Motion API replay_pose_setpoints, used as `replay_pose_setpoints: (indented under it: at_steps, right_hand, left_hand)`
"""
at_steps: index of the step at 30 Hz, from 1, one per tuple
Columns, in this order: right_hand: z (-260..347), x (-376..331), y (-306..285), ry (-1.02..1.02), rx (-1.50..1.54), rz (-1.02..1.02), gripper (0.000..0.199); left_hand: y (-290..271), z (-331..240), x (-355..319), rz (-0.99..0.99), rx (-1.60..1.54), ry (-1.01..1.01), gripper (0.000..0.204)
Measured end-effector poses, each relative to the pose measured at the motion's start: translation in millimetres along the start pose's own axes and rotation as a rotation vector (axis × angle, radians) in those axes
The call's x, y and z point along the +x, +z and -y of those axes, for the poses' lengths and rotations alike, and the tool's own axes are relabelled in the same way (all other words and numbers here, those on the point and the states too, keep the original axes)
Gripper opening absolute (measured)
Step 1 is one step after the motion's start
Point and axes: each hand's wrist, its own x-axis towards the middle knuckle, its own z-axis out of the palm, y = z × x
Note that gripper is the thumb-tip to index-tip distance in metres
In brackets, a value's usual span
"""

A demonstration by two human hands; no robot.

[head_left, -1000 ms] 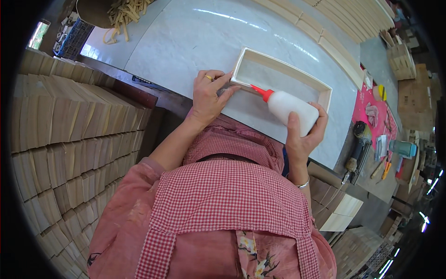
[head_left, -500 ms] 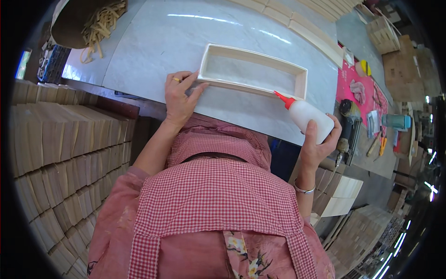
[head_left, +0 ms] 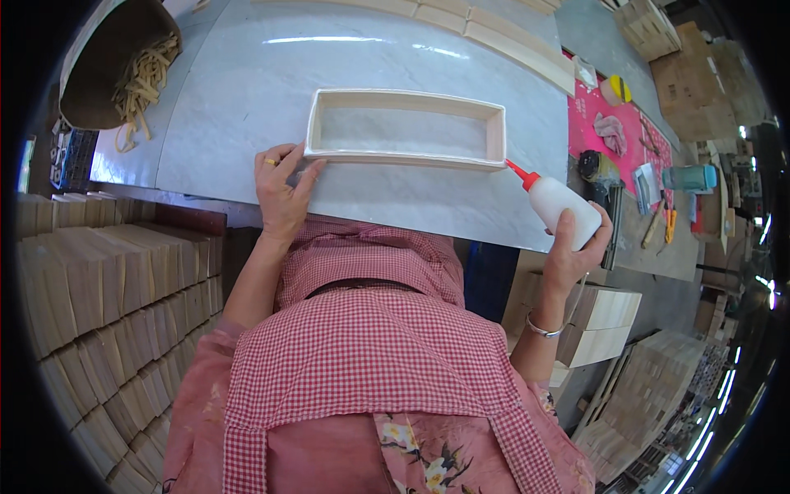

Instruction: Assembling wooden boxes by applying glue to joints and using a staple gun to secure wooden slats.

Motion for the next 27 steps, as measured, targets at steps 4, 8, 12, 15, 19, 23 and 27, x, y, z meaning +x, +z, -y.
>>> replay_pose_setpoints:
  at_steps: [4,8,12,15,19,23,27]
  right_hand:
    - [-22,18,14,0.102,0.163,-0.104,0.044]
    - [-53,79,25,0.001,0.13,-0.225,0.041]
    - [-79,174,32,-0.107,-0.223,-0.279,0.038]
    - [-99,234,47,-0.305,-0.477,-0.255,0.04]
    - [-164,287,80,-0.147,-0.654,0.09,0.038]
    - [-164,274,34,-0.006,-0.582,0.14,0.044]
    - [-138,188,-80,0.138,-0.79,-0.213,0.061]
  left_hand:
    - [-1,10,-6,0.014,0.028,0.005,0.035]
    - [-10,3,-14,0.04,0.025,-0.037,0.034]
    - [-7,9,-15,0.08,0.0,-0.036,0.035]
    - [-2,23,-12,0.1,0.044,-0.047,0.035]
    - [-12,33,-16,0.076,0.086,-0.163,0.033]
    - [-9,39,-7,0.182,0.079,-0.164,0.033]
    - [-8,46,-7,0.208,0.083,-0.151,0.034]
